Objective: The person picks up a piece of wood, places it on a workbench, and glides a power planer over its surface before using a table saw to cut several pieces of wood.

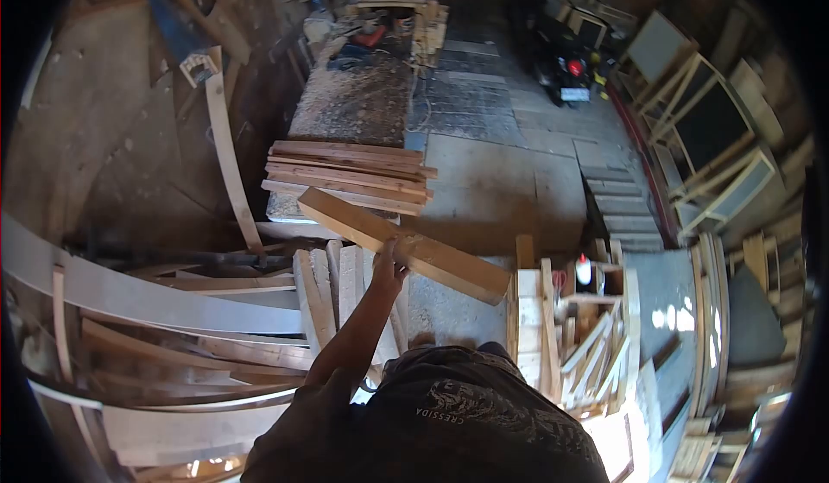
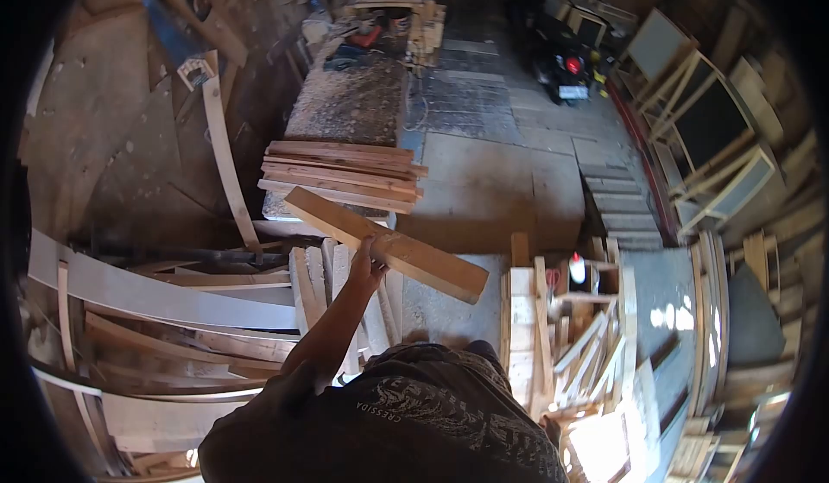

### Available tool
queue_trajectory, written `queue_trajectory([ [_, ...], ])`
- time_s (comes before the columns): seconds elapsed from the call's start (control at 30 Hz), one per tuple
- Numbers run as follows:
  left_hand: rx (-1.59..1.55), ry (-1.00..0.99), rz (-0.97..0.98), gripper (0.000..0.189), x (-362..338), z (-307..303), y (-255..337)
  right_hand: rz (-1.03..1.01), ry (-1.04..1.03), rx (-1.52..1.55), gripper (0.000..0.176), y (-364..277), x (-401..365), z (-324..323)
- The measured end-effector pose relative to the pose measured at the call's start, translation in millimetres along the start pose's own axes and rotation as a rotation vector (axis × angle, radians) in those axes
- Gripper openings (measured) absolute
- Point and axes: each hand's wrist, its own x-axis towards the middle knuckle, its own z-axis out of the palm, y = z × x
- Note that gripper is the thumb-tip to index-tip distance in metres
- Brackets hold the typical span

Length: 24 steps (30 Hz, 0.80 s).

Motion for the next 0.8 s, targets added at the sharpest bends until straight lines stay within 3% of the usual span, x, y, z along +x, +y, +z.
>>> queue_trajectory([
  [0.1, 0.02, 0.085, 0.068, 0.065, 22, 22, 12, 0.011, -0.034, -0.061, 0.03, -71, 52, 23],
  [0.17, 0.018, 0.359, 0.143, 0.048, 66, 35, 9, 0.023, -0.053, -0.098, 0.03, -122, 94, 40],
  [0.27, 0.03, 0.223, 0.237, 0.031, 140, 34, 16, 0.031, -0.08, -0.159, 0.03, -206, 171, 65],
  [0.4, -0.036, 0.454, 0.333, 0.031, 217, 99, 33, -0.004, -0.086, -0.24, 0.031, -351, 276, 87],
  [0.47, -0.057, 0.652, 0.389, 0.049, 235, 138, 43, -0.078, -0.044, -0.27, 0.031, -450, 329, 94],
  [0.5, -0.072, 0.747, 0.406, 0.06, 245, 154, 42, -0.153, -0.026, -0.283, 0.031, -510, 356, 99],
  [0.53, -0.042, 0.703, 0.383, 0.078, 259, 161, 47, -0.239, -0.003, -0.282, 0.031, -564, 377, 111],
  [0.6, -0.082, 0.726, 0.42, 0.076, 299, 171, 53, -0.672, -0.292, -0.348, 0.03, -681, 419, 144],
  [0.63, -0.106, 0.745, 0.446, 0.075, 320, 174, 56, -0.714, -0.231, -0.319, 0.029, -739, 372, 182],
  [0.7, -0.13, 0.792, 0.444, 0.072, 360, 179, 67, -0.953, -0.239, -0.282, 0.034, -818, 374, 226],
  [0.8, -0.092, 0.817, 0.533, 0.066, 422, 185, 83, -1.141, -0.199, -0.391, 0.034, -886, 326, 311],
])
